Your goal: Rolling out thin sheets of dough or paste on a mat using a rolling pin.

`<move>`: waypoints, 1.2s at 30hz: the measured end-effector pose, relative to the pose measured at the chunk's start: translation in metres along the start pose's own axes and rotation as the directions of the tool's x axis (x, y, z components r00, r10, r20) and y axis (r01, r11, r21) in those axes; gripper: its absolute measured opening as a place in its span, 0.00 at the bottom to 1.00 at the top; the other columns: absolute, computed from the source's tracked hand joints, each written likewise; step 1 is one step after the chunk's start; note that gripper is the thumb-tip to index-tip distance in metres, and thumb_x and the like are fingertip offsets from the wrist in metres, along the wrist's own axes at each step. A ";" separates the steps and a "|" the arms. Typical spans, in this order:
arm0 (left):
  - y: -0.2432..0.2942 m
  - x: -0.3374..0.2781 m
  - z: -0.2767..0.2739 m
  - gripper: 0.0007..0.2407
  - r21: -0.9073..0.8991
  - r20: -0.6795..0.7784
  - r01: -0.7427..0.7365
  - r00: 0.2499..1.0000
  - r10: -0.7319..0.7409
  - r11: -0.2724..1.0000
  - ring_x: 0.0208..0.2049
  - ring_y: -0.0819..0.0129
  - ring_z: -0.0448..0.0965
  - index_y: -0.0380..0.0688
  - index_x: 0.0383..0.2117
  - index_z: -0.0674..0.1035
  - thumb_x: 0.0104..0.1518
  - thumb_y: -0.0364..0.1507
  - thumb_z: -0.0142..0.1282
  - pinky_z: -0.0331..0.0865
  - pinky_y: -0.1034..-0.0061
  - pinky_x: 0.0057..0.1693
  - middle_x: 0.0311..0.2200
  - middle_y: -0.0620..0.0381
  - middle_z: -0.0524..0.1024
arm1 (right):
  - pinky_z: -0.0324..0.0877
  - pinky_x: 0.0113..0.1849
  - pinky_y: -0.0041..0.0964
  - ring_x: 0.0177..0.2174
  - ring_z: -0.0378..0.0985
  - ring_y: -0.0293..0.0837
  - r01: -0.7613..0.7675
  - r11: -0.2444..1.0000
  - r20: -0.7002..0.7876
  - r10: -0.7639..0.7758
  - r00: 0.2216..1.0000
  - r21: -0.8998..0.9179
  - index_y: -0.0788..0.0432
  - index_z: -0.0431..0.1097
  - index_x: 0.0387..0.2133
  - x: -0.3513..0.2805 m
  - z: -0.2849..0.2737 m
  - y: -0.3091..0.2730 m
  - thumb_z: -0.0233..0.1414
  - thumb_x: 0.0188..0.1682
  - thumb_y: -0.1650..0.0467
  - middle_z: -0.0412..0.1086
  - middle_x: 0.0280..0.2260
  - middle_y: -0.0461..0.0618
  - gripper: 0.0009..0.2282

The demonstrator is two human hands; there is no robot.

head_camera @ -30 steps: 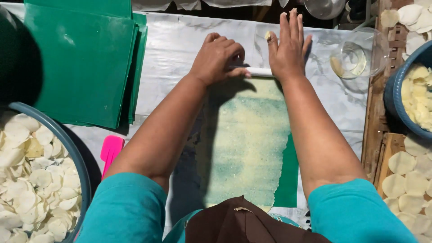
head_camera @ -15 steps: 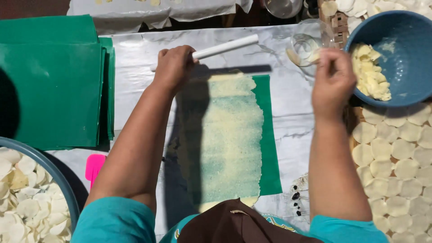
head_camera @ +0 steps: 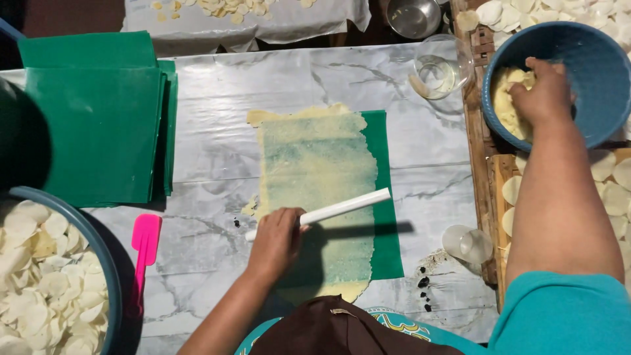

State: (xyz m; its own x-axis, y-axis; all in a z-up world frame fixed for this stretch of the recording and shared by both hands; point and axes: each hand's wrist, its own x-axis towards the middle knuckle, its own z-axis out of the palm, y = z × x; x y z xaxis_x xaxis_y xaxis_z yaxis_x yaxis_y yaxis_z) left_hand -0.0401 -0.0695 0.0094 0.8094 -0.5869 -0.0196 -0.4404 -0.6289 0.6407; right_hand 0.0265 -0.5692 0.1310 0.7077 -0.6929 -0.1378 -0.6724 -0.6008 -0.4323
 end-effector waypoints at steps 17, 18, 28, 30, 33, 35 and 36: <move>-0.001 -0.051 0.034 0.11 0.178 -0.227 0.106 0.972 -0.064 0.978 0.46 0.49 0.71 0.50 0.49 0.76 0.63 0.34 0.54 0.65 0.58 0.48 0.48 0.53 0.73 | 0.69 0.44 0.64 0.49 0.73 0.71 0.043 0.876 0.195 0.059 0.979 -0.481 0.63 0.70 0.62 0.094 -0.009 0.152 0.62 0.51 0.61 0.68 0.58 0.65 0.28; -0.002 -0.052 0.035 0.11 0.195 -0.221 0.103 0.973 -0.059 0.975 0.47 0.49 0.71 0.51 0.50 0.76 0.62 0.33 0.55 0.65 0.58 0.49 0.48 0.53 0.72 | 0.65 0.51 0.62 0.57 0.68 0.70 -0.031 0.870 0.274 0.189 0.943 -0.492 0.62 0.64 0.66 0.066 -0.016 0.121 0.59 0.50 0.60 0.61 0.65 0.63 0.31; -0.008 -0.054 0.040 0.12 0.231 -0.198 0.107 0.978 -0.061 0.967 0.48 0.48 0.70 0.51 0.51 0.75 0.62 0.34 0.54 0.65 0.57 0.49 0.50 0.52 0.72 | 0.69 0.40 0.63 0.44 0.76 0.73 -0.057 0.841 0.294 0.251 0.923 -0.538 0.71 0.82 0.40 0.086 0.001 0.119 0.50 0.60 0.50 0.74 0.49 0.74 0.30; -0.007 -0.056 0.038 0.11 0.233 -0.218 0.068 0.976 -0.016 0.970 0.45 0.50 0.70 0.49 0.49 0.75 0.62 0.33 0.54 0.65 0.59 0.48 0.48 0.53 0.72 | 0.68 0.39 0.60 0.43 0.78 0.73 0.002 0.797 0.323 0.243 0.915 -0.605 0.71 0.82 0.39 0.096 0.004 0.126 0.48 0.57 0.47 0.75 0.47 0.74 0.33; -0.008 -0.055 0.037 0.10 0.230 -0.218 0.053 0.976 -0.002 0.972 0.46 0.48 0.71 0.49 0.48 0.75 0.63 0.32 0.52 0.65 0.58 0.48 0.48 0.51 0.72 | 0.64 0.42 0.66 0.46 0.72 0.71 -0.072 0.869 0.398 0.295 0.869 -0.489 0.70 0.74 0.52 0.046 -0.030 0.080 0.48 0.60 0.55 0.69 0.53 0.72 0.26; -0.007 -0.055 0.038 0.11 0.243 -0.227 0.057 0.974 -0.001 0.968 0.46 0.48 0.70 0.49 0.48 0.75 0.61 0.29 0.53 0.65 0.58 0.47 0.48 0.51 0.72 | 0.62 0.44 0.63 0.47 0.72 0.67 0.026 0.860 0.456 0.244 0.856 -0.509 0.65 0.70 0.57 0.069 -0.024 0.108 0.55 0.55 0.57 0.68 0.54 0.66 0.25; -0.005 -0.056 0.040 0.11 0.254 -0.235 0.062 0.972 0.000 0.965 0.45 0.48 0.70 0.49 0.48 0.75 0.59 0.27 0.54 0.64 0.59 0.47 0.48 0.51 0.72 | 0.61 0.46 0.60 0.48 0.71 0.64 0.122 0.843 0.514 0.199 0.834 -0.524 0.60 0.65 0.61 0.082 -0.022 0.122 0.61 0.50 0.59 0.66 0.56 0.59 0.29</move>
State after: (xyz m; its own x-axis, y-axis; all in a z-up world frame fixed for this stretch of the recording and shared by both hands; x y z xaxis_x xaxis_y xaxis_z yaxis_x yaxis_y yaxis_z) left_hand -0.0984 -0.0536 -0.0235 0.8781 -0.4507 0.1607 -0.4740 -0.7728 0.4220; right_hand -0.0028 -0.7080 0.0864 0.5677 -0.4926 -0.6595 -0.5939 -0.7999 0.0862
